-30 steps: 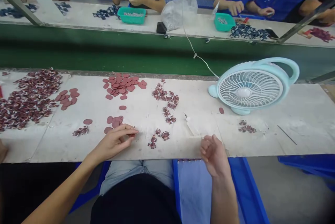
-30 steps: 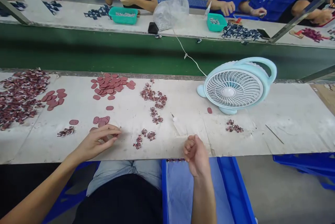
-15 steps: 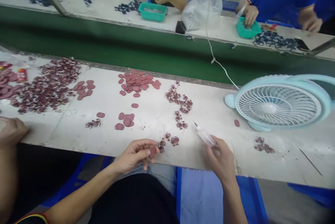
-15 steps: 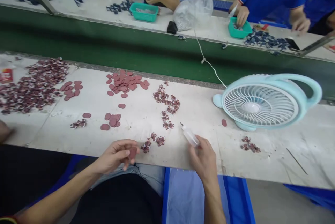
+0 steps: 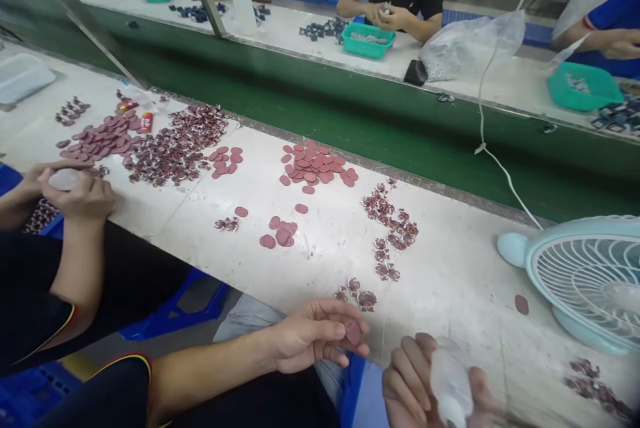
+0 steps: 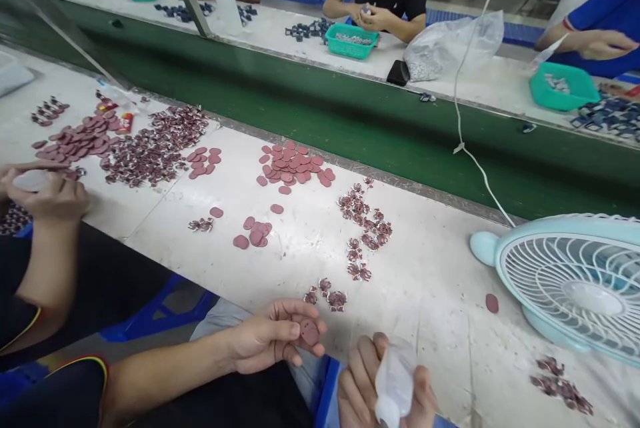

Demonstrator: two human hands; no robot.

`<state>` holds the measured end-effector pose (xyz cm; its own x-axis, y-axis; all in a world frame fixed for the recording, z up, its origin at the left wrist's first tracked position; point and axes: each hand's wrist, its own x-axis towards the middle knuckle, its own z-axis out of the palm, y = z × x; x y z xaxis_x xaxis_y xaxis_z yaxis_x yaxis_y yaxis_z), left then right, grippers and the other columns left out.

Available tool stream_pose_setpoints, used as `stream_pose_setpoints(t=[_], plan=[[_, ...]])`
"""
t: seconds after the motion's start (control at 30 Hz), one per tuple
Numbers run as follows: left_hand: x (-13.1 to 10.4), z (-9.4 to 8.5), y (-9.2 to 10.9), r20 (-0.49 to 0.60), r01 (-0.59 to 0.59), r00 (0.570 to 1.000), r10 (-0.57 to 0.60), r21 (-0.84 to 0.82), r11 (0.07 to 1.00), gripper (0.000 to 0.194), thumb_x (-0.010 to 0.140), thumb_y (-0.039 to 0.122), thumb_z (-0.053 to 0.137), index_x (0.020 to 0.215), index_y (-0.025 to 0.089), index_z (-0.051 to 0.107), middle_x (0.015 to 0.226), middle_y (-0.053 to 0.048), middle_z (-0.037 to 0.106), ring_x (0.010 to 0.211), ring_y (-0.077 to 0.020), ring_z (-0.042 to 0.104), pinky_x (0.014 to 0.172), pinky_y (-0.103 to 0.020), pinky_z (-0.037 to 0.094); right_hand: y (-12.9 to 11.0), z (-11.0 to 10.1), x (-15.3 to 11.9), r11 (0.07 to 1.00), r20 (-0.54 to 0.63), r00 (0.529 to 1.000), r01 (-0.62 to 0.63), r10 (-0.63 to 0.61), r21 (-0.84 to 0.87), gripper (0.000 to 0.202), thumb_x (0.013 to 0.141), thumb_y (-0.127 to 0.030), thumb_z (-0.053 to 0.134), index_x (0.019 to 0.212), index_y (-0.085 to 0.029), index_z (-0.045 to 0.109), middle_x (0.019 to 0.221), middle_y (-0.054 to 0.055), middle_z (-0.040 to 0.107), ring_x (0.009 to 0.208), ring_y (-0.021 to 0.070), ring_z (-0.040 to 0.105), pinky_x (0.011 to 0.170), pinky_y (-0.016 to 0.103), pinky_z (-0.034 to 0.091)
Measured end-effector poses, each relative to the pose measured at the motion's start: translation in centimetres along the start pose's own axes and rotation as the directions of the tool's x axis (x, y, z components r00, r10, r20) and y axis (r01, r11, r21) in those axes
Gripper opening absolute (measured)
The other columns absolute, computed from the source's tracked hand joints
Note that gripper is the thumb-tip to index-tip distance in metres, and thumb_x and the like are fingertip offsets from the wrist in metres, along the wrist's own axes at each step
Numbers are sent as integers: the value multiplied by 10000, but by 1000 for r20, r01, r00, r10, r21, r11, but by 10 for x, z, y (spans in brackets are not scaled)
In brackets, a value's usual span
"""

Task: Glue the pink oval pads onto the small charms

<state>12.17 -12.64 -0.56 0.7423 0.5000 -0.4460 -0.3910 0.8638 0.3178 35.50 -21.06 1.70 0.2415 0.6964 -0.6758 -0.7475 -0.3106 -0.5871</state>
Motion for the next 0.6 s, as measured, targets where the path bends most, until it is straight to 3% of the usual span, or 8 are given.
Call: stream_pose_setpoints(t=[0.07, 0.13, 0.3, 0.4, 0.5, 0.6], plan=[[0, 0, -2, -13, 8, 1000, -8, 1, 1000, 416, 792, 381, 1154, 1151, 261, 980, 1337, -147, 933, 1162, -290, 942, 741, -222, 678, -1, 26, -12, 990, 53, 988, -143, 142, 14, 563, 792, -959, 680, 822, -397, 667, 675, -120, 191, 568, 132, 11, 446, 311, 126], [-1, -2, -4, -25, 6, 1000, -6, 1, 1000, 409, 797, 356, 1155, 1151, 247, 983, 1373, -164, 930, 1202, -286, 935, 775, -221, 672, -2, 41, -19, 978, 71, 975, -210, 208, 18, 585, 747, -946, 780, 825, -376, 672, 662, -135, 190, 568, 112, 20, 468, 299, 179], [-10, -9, -4, -53, -16, 998, 15, -23, 1000, 403, 878, 294, 1113, 1250, 242, 965, 1435, -169, 923, 1251, -263, 920, 914, -241, 681, 10, 59, -25, 987, 38, 995, -92, 88, 132, 579, 832, -913, 763, 870, -346, 650, 702, -132, 243, 612, 113, 9, 447, 241, 82], [-14, -10, 3, -79, -1, 997, 2, 8, 1000, 396, 902, 322, 1100, 1268, 253, 964, 1435, -145, 927, 1155, -246, 932, 844, -235, 683, 17, 68, -26, 994, 36, 995, -91, 89, 55, 570, 901, -907, 722, 937, -338, 720, 678, -127, 325, 570, 96, 65, 430, 220, 127], [-16, -9, 9, -109, 5, 994, -1, 43, 999, 418, 883, 317, 1108, 1267, 236, 965, 1423, -158, 930, 1109, -250, 929, 810, -240, 675, 20, 70, -26, 996, 4, 1000, 26, -25, -80, 536, 812, -850, 860, 981, -348, 785, 586, -120, 450, 456, 84, 276, 410, 224, 270], [-16, -6, 10, -128, 1, 992, 6, 56, 998, 380, 875, 303, 1104, 1215, 202, 968, 1422, -184, 927, 1102, -266, 930, 820, -253, 680, 21, 61, -26, 985, -34, 992, 118, -123, -124, 566, 678, -767, 993, 1033, -355, 839, 600, -74, 615, 478, 133, 501, 399, 238, 352]])
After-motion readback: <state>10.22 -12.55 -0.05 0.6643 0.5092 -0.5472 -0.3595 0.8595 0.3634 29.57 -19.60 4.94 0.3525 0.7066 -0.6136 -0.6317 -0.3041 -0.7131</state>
